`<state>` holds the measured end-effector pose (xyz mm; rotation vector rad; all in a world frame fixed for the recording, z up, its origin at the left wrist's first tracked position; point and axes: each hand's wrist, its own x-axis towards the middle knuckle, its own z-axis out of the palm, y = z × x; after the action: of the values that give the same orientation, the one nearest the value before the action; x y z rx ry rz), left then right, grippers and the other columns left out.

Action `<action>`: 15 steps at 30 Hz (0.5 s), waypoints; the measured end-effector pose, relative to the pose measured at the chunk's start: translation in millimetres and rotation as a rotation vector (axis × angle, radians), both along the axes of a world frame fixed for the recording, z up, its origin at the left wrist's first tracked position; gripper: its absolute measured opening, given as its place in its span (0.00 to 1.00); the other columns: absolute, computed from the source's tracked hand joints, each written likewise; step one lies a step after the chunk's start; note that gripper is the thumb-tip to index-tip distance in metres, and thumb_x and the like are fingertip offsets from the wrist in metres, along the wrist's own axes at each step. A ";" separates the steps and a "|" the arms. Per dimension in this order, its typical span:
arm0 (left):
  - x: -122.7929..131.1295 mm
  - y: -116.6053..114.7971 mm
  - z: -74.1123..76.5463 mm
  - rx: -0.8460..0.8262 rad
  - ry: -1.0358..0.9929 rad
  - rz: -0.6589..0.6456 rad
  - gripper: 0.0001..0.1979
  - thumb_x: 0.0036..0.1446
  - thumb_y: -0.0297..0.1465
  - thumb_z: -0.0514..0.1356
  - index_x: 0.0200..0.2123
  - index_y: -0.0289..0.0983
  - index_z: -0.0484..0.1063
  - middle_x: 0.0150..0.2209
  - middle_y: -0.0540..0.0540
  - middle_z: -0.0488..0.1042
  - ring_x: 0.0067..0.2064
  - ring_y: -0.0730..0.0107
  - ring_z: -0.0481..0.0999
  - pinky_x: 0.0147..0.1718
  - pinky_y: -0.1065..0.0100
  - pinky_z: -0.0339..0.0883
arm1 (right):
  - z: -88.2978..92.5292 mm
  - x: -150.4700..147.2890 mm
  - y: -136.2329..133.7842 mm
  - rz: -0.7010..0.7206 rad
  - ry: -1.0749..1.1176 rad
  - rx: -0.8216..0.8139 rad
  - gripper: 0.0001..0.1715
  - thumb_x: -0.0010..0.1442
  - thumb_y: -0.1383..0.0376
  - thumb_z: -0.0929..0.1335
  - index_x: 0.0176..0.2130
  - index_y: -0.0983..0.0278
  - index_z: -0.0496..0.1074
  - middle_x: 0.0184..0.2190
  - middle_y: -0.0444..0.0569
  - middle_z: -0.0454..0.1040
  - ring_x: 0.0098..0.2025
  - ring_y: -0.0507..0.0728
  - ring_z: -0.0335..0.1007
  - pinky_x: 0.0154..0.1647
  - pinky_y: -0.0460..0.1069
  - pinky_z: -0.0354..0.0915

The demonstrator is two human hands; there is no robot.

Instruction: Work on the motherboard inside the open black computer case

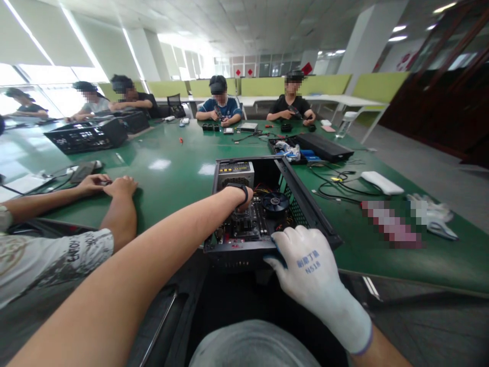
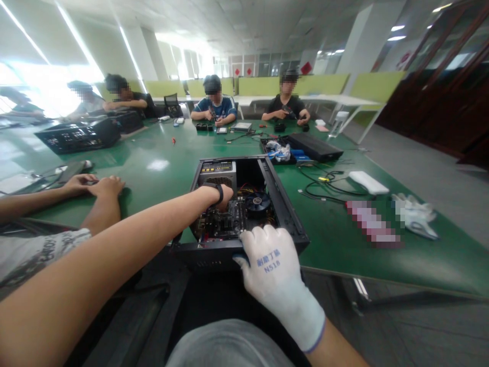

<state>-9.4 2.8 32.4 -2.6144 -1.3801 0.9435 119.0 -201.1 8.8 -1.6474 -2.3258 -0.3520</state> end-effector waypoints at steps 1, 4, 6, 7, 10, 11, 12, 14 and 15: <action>0.4 2.5 -3.8 -0.003 0.008 -0.006 0.26 0.34 0.33 0.74 0.41 0.30 0.82 0.44 0.34 0.80 0.47 0.48 0.78 0.49 0.62 0.70 | 0.4 -0.5 0.3 -0.003 0.001 0.000 0.16 0.56 0.54 0.71 0.40 0.60 0.71 0.34 0.50 0.72 0.38 0.60 0.61 0.37 0.54 0.45; -1.2 9.9 -12.9 -0.006 -0.019 0.014 0.26 0.32 0.33 0.75 0.40 0.32 0.82 0.43 0.35 0.81 0.47 0.49 0.78 0.50 0.64 0.69 | 0.6 -1.5 1.4 -0.006 -0.001 0.003 0.15 0.56 0.55 0.71 0.41 0.60 0.71 0.35 0.50 0.72 0.38 0.61 0.61 0.37 0.54 0.45; -2.9 14.8 -17.6 0.005 -0.040 0.044 0.27 0.29 0.31 0.76 0.39 0.32 0.83 0.41 0.36 0.81 0.46 0.49 0.78 0.49 0.63 0.70 | 0.2 -1.6 1.4 -0.003 0.001 0.004 0.16 0.56 0.54 0.71 0.41 0.60 0.71 0.35 0.50 0.72 0.38 0.61 0.61 0.37 0.54 0.45; -3.5 17.1 -19.7 0.013 -0.044 0.058 0.27 0.28 0.30 0.76 0.38 0.32 0.83 0.40 0.37 0.81 0.46 0.49 0.78 0.49 0.63 0.70 | 0.0 -1.6 1.2 -0.002 0.002 0.004 0.16 0.56 0.54 0.71 0.41 0.60 0.71 0.35 0.50 0.72 0.38 0.61 0.61 0.37 0.54 0.45; -4.0 22.1 -24.6 0.025 -0.037 0.079 0.29 0.26 0.26 0.75 0.40 0.34 0.82 0.40 0.39 0.82 0.46 0.50 0.79 0.47 0.63 0.72 | -0.2 -1.3 0.7 -0.005 0.011 -0.002 0.15 0.56 0.55 0.71 0.41 0.60 0.71 0.35 0.50 0.72 0.38 0.60 0.61 0.37 0.54 0.45; -3.8 23.1 -25.7 0.027 -0.037 0.078 0.29 0.26 0.25 0.74 0.40 0.35 0.82 0.40 0.40 0.82 0.45 0.50 0.79 0.46 0.63 0.73 | -0.2 -1.1 0.6 -0.004 0.015 -0.003 0.15 0.56 0.55 0.71 0.41 0.60 0.71 0.35 0.50 0.72 0.38 0.60 0.61 0.37 0.54 0.45; -3.6 23.8 -26.7 0.031 -0.035 0.075 0.30 0.27 0.24 0.74 0.41 0.36 0.82 0.41 0.40 0.82 0.45 0.51 0.79 0.45 0.63 0.73 | -0.2 -1.0 0.6 -0.004 0.020 -0.003 0.16 0.56 0.55 0.71 0.41 0.60 0.71 0.35 0.50 0.72 0.38 0.60 0.61 0.37 0.54 0.45; -3.0 24.6 -28.3 0.031 -0.027 0.069 0.30 0.27 0.24 0.74 0.42 0.35 0.82 0.40 0.40 0.82 0.45 0.51 0.79 0.45 0.64 0.74 | -0.4 -0.8 0.7 -0.001 0.028 -0.003 0.16 0.55 0.55 0.71 0.42 0.60 0.71 0.35 0.49 0.72 0.38 0.61 0.61 0.37 0.54 0.45; -2.6 24.9 -29.1 0.028 -0.026 0.065 0.29 0.27 0.24 0.74 0.42 0.35 0.82 0.40 0.40 0.82 0.45 0.51 0.79 0.45 0.64 0.73 | -0.7 -0.7 0.8 0.000 0.032 -0.001 0.16 0.55 0.55 0.71 0.41 0.60 0.71 0.35 0.49 0.72 0.38 0.61 0.61 0.37 0.54 0.45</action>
<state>-12.0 27.7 3.4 -2.5853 -1.4815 0.8937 118.4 -200.2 8.2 -1.6419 -2.3031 -0.3225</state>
